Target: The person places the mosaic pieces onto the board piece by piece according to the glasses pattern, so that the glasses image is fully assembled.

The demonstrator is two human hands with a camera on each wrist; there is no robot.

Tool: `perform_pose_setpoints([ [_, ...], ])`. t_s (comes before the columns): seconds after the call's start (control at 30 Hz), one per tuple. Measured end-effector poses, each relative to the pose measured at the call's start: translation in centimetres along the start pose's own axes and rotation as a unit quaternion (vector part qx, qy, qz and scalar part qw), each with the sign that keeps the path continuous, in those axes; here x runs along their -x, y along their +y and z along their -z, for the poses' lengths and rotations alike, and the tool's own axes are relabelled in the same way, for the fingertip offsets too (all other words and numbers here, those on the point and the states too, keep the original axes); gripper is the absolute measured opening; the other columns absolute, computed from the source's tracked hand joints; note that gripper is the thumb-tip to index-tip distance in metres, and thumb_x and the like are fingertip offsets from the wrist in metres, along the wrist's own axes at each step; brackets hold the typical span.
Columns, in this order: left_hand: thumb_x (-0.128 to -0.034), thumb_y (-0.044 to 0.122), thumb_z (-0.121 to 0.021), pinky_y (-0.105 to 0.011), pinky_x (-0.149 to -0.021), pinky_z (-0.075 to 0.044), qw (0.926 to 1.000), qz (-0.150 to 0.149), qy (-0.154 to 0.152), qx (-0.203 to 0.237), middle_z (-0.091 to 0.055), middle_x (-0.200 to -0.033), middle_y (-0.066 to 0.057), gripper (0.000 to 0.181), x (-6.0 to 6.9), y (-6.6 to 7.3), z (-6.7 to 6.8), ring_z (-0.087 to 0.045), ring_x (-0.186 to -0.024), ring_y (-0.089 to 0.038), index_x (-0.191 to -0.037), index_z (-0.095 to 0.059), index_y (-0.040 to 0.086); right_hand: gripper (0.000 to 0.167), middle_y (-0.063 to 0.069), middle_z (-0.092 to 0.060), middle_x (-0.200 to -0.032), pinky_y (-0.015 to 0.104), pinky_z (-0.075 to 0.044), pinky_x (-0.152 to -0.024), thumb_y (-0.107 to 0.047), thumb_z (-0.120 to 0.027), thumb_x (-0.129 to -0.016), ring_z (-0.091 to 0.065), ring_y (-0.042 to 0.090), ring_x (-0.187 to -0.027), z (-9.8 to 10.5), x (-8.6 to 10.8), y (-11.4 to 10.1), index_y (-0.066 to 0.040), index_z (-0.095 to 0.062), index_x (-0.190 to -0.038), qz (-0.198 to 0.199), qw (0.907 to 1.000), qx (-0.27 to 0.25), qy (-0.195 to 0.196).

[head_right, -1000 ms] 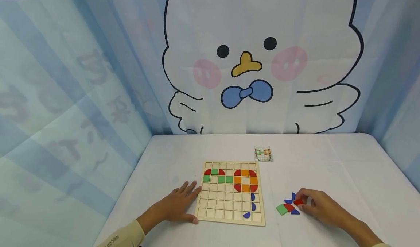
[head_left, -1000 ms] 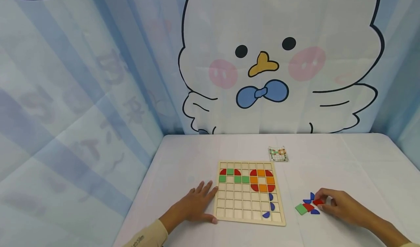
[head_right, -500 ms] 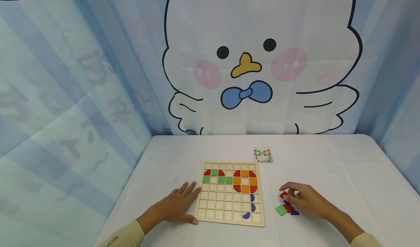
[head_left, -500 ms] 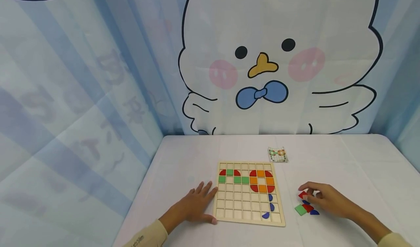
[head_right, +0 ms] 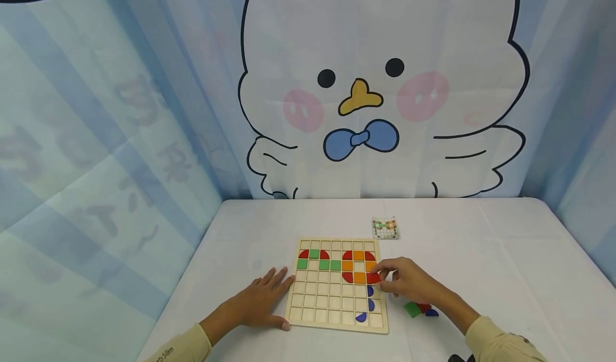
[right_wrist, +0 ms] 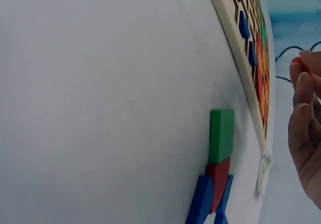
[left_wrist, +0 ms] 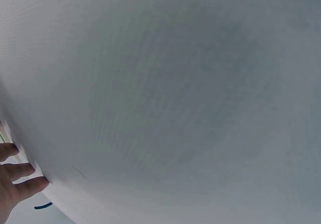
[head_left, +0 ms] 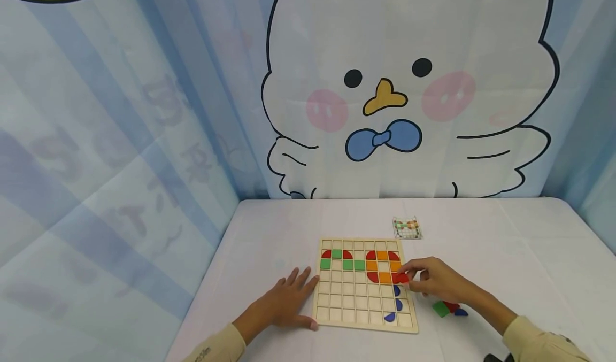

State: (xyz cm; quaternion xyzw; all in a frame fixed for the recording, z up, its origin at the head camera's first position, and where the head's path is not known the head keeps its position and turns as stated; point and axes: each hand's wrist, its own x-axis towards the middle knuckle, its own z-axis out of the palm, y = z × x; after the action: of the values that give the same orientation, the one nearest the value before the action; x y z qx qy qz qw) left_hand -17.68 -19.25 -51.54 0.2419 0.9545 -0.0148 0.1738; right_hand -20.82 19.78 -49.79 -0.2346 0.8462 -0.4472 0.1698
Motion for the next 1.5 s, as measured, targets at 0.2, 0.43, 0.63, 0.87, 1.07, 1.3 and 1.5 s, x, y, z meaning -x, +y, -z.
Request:
perform_pose_setpoints([
  [0.2, -0.0758, 0.087, -0.052, -0.058, -0.113, -0.037, 1.0, 0.001, -0.003, 0.003, -0.018, -0.169, -0.007, 0.108, 0.0, -0.1, -0.2, -0.023, -0.153, -0.039, -0.161, -0.022, 0.029, 0.028, 0.004, -0.062, -0.092, 0.021, -0.049, -0.054, -0.013, -0.074, -0.089, -0.052, 0.005, -0.058, -1.2, -2.4, -1.5, -0.002, -0.069, -0.114, 0.029, 0.9995, 0.012, 0.006],
  [0.43, -0.0757, 0.088, -0.051, -0.058, -0.114, -0.036, 0.9999, 0.001, -0.006, 0.008, -0.016, -0.169, -0.006, 0.108, -0.1, -0.2, -0.3, -0.022, -0.153, -0.038, -0.161, -0.021, 0.03, 0.022, -0.001, -0.064, -0.087, 0.021, -0.045, -0.055, -0.011, -0.074, -0.087, -0.049, 0.004, -0.061, -2.7, -5.1, -2.4, -0.008, -0.069, -0.108, 0.067, 0.9965, 0.044, 0.026],
  [0.63, -0.076, 0.087, -0.053, -0.059, -0.114, -0.036, 0.9999, 0.003, -0.009, 0.009, -0.016, -0.169, -0.006, 0.107, 0.0, -0.2, 0.0, -0.021, -0.153, -0.038, -0.161, -0.021, 0.03, 0.021, -0.004, -0.065, -0.083, 0.022, -0.046, -0.055, -0.015, -0.076, -0.088, -0.053, 0.006, -0.061, -4.3, -7.3, -3.3, -0.009, -0.07, -0.107, 0.075, 0.9961, 0.039, 0.026],
  [0.87, -0.0753, 0.088, -0.051, -0.059, -0.113, -0.036, 1.0, 0.001, -0.007, 0.006, -0.017, -0.169, -0.006, 0.108, -0.1, -0.2, -0.2, -0.022, -0.153, -0.039, -0.161, -0.021, 0.029, 0.02, -0.002, -0.065, -0.083, 0.022, -0.049, -0.056, -0.008, -0.073, -0.088, -0.056, 0.008, -0.06, -6.5, -9.4, -4.5, -0.007, -0.071, -0.108, 0.043, 0.9988, 0.023, 0.009],
  [1.07, -0.0776, 0.086, -0.052, -0.06, -0.112, -0.037, 0.9999, -0.012, -0.001, 0.008, -0.018, -0.169, -0.008, 0.107, 0.1, -0.3, -0.1, -0.023, -0.152, -0.04, -0.161, -0.021, 0.027, 0.022, -0.003, -0.066, -0.078, 0.022, -0.05, -0.058, -0.007, -0.075, -0.086, -0.056, 0.009, -0.061, -8.2, -10.7, -5.0, -0.006, -0.072, -0.108, 0.025, 0.9992, 0.031, -0.004],
  [1.3, -0.0777, 0.086, -0.051, -0.06, -0.112, -0.038, 0.9998, -0.017, 0.004, 0.006, -0.018, -0.169, -0.009, 0.107, 0.3, -0.2, 0.1, -0.023, -0.152, -0.041, -0.161, -0.021, 0.027, 0.019, -0.006, -0.065, -0.076, 0.022, -0.046, -0.063, -0.01, -0.077, -0.086, -0.055, 0.009, -0.068, -9.5, -11.5, -5.0, -0.006, -0.072, -0.105, 0.039, 0.9981, 0.046, 0.007],
  [1.5, -0.078, 0.086, -0.05, -0.061, -0.111, -0.039, 0.9997, -0.023, 0.009, 0.003, -0.018, -0.169, -0.01, 0.107, 0.2, -0.4, -0.1, -0.024, -0.152, -0.042, -0.161, -0.021, 0.026, 0.018, -0.007, -0.064, -0.074, 0.022, -0.045, -0.063, -0.012, -0.079, -0.085, -0.055, 0.008, -0.068, -10.3, -12.1, -4.9, -0.009, -0.072, -0.101, 0.019, 0.9985, 0.049, 0.017],
])
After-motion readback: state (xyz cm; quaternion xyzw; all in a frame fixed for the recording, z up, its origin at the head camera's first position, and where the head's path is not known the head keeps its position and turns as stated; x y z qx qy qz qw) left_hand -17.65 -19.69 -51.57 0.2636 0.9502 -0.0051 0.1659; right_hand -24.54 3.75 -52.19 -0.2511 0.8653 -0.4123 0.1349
